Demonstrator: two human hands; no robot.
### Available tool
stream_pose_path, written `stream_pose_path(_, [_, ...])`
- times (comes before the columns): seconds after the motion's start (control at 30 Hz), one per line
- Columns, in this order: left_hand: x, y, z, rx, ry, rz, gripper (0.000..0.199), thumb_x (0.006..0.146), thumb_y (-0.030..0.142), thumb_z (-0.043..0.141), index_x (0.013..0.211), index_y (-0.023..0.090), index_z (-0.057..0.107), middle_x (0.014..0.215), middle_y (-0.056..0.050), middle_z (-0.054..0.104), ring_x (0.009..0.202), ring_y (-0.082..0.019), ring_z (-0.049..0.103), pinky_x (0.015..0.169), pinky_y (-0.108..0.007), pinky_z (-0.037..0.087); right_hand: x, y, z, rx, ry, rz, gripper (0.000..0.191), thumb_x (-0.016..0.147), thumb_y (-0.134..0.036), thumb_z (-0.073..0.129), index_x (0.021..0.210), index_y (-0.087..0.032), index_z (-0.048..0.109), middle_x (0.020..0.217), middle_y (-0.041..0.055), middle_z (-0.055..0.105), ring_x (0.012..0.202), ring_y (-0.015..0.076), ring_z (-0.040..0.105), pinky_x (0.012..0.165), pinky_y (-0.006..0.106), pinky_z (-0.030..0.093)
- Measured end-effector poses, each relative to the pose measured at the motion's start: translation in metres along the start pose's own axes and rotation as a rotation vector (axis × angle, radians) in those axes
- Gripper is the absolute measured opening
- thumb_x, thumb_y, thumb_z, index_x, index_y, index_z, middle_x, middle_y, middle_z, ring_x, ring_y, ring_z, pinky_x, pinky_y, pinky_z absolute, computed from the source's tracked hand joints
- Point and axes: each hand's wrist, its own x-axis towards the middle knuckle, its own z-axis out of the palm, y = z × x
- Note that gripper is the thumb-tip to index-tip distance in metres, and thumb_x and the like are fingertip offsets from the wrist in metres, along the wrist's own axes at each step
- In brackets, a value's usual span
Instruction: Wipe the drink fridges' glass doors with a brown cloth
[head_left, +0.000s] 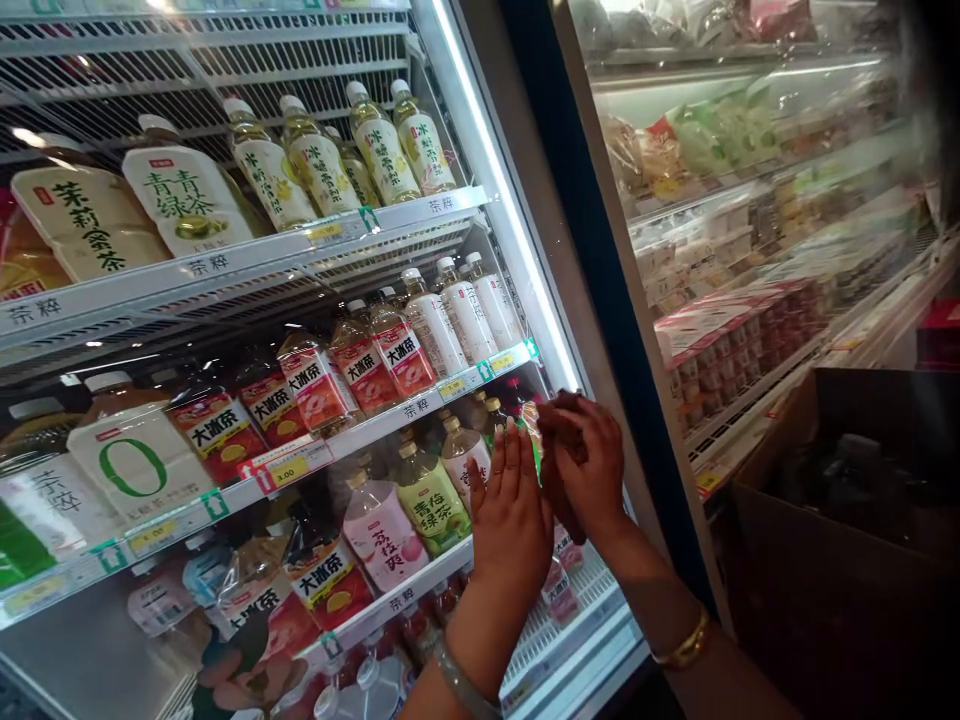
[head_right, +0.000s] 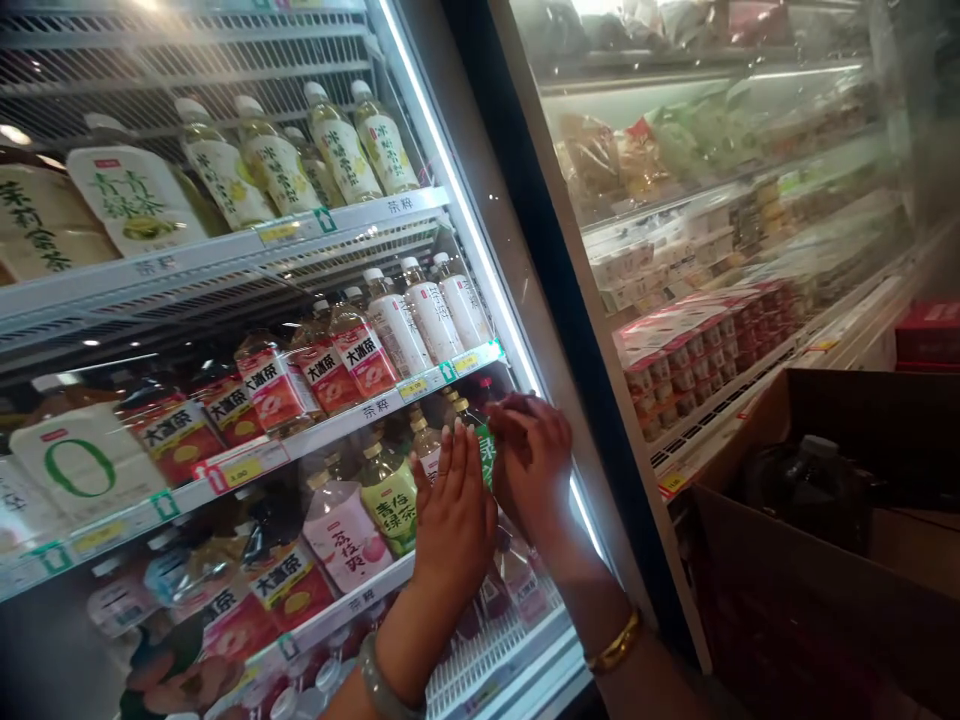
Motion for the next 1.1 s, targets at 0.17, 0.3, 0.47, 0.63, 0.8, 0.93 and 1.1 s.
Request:
stream_pose_path(0.17, [0.027,-0.011,-0.01,0.023,0.033,-0.028,0.085,0.097,0.017,0.05,0.169,0.012,0.006,0.171,-0.014,0.032,0.161,-0.025,0.028,0.134,-0.051,-0.006,0.03,-0.011,0.022,-0.015,0.166,0.073,0.028,0.09,-0.025,0.06,0.118,-0.024,0.066,0.132,0.0137,0.065,0.13,0.0315,0.057,0.113,0.063,0.043])
stream_pose_path(0.3, [0.037,-0.012,-0.009,0.026,0.049,-0.027,0.082,0.097,0.019,0.05,0.169,0.01,0.01,0.172,-0.015,0.029,0.163,-0.026,0.019,0.134,-0.053,-0.006,0.031,-0.021,0.025,0.069,0.025,-0.117,0.029,0.088,-0.022,0.064,0.116,-0.028,0.066,0.132,0.0086,0.066,0.131,0.029,0.058,0.113,0.057,0.046])
stream_pose_path(0.47, [0.035,-0.014,-0.012,0.035,0.026,0.033,0.084,0.093,0.015,0.051,0.168,0.011,0.013,0.172,-0.011,0.029,0.163,-0.023,0.017,0.134,-0.05,-0.008,0.035,0.011,0.015,0.008,0.188,0.133,0.03,0.086,-0.029,0.069,0.116,-0.025,0.068,0.131,0.0115,0.066,0.125,0.0318,0.06,0.109,0.059,0.046])
stream_pose_path(0.63, [0.048,-0.022,-0.024,0.063,0.039,-0.03,0.081,0.095,0.015,0.05,0.168,0.01,0.016,0.171,-0.014,0.032,0.163,-0.024,0.017,0.133,-0.053,-0.007,0.028,-0.023,0.028,0.066,0.161,0.157,0.029,0.087,-0.028,0.067,0.116,-0.027,0.069,0.133,0.0103,0.066,0.129,0.0333,0.058,0.108,0.059,0.046])
stream_pose_path(0.8, [0.042,-0.036,-0.034,0.107,0.006,-0.006,0.077,0.096,0.016,0.051,0.166,0.008,0.023,0.171,-0.015,0.031,0.163,-0.025,0.018,0.132,-0.051,-0.011,0.027,-0.038,0.03,0.123,0.054,-0.029,0.025,0.087,-0.024,0.066,0.112,-0.028,0.07,0.129,0.0079,0.068,0.127,0.0302,0.06,0.11,0.056,0.047])
stream_pose_path(0.93, [0.032,-0.046,-0.043,0.125,-0.014,-0.022,0.081,0.093,0.016,0.052,0.167,0.01,0.021,0.171,-0.012,0.033,0.163,-0.023,0.02,0.132,-0.049,-0.013,0.036,-0.007,0.022,0.074,0.226,0.296,0.037,0.082,-0.031,0.07,0.118,-0.022,0.069,0.137,0.0127,0.062,0.134,0.0344,0.055,0.116,0.059,0.043])
stream_pose_path(1.1, [0.028,-0.05,-0.048,0.126,-0.004,-0.048,0.078,0.095,0.017,0.05,0.167,0.009,0.021,0.171,-0.011,0.034,0.164,-0.022,0.018,0.132,-0.048,-0.015,0.022,-0.041,0.032,0.139,0.203,0.373,0.056,0.083,-0.033,0.067,0.137,-0.02,0.06,0.155,0.0173,0.045,0.147,0.0365,0.041,0.123,0.06,0.034])
